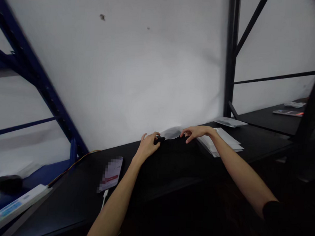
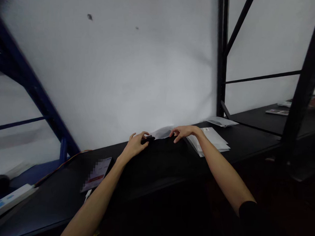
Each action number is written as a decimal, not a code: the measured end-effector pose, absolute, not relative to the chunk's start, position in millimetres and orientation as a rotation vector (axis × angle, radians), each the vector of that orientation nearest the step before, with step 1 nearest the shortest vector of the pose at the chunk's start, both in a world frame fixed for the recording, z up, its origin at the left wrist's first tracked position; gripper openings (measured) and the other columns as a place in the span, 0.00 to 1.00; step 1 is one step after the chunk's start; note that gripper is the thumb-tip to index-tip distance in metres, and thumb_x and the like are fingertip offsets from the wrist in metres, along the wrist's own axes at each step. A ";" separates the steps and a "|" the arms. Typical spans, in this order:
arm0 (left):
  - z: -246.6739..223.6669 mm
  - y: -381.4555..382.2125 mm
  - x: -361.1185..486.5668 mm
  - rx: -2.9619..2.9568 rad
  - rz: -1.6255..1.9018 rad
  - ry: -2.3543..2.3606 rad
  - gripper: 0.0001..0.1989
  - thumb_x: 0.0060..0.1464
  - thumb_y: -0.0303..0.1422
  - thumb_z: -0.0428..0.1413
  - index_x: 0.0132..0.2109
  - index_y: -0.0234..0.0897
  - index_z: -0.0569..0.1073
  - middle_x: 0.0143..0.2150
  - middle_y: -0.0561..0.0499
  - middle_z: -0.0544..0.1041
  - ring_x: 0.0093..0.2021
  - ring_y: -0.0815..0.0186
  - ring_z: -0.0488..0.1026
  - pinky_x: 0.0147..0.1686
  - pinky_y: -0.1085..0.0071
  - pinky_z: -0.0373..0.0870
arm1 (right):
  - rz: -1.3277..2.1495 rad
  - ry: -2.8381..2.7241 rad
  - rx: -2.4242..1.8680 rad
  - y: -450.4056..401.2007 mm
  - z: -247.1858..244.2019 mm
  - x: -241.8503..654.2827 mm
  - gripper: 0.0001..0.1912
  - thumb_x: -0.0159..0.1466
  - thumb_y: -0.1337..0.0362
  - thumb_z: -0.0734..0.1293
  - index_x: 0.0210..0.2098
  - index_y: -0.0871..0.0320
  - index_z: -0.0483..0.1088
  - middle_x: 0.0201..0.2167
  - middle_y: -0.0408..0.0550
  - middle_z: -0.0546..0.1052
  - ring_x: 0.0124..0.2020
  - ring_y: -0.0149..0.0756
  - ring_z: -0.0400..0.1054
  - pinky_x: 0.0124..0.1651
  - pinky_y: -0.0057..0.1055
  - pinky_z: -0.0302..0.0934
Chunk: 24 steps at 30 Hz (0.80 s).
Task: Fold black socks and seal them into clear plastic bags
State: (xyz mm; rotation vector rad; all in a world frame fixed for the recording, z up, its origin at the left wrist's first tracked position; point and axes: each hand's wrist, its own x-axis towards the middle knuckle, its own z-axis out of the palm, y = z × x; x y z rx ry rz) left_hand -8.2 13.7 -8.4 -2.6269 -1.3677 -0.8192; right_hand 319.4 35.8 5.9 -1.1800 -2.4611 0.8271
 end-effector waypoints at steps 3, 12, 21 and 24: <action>0.8 11.3 -10.0 -2.509 -0.895 -1.460 0.17 0.60 0.32 0.54 0.56 0.44 0.71 0.46 0.50 0.81 0.52 0.59 0.76 0.68 0.52 0.50 | 0.838 -2.437 -1.122 38.3 7.9 323.1 0.30 0.53 0.50 0.77 0.52 0.57 0.77 0.35 0.45 0.75 0.42 0.39 0.68 0.44 0.33 0.61; 8.8 4.8 -23.6 -2.069 -0.965 -1.855 0.16 0.61 0.31 0.48 0.54 0.41 0.73 0.51 0.41 0.77 0.50 0.52 0.77 0.53 0.55 0.68 | 1.034 -2.221 -1.018 15.9 25.6 335.9 0.22 0.56 0.50 0.76 0.45 0.56 0.80 0.44 0.50 0.81 0.48 0.44 0.72 0.53 0.38 0.64; 2.4 27.8 -35.3 -2.589 -0.596 -1.643 0.20 0.61 0.39 0.53 0.59 0.44 0.72 0.55 0.45 0.78 0.58 0.53 0.72 0.67 0.50 0.53 | 0.860 -2.153 -1.067 11.3 28.4 339.5 0.19 0.60 0.46 0.72 0.41 0.54 0.79 0.41 0.47 0.79 0.44 0.42 0.70 0.48 0.37 0.63; 0.9 36.0 -45.8 -2.584 -0.593 -1.705 0.26 0.59 0.42 0.56 0.63 0.45 0.67 0.55 0.44 0.79 0.61 0.53 0.71 0.68 0.45 0.43 | 0.906 -2.154 -1.006 11.6 27.2 337.3 0.20 0.62 0.45 0.69 0.42 0.54 0.76 0.41 0.47 0.78 0.44 0.40 0.69 0.48 0.37 0.62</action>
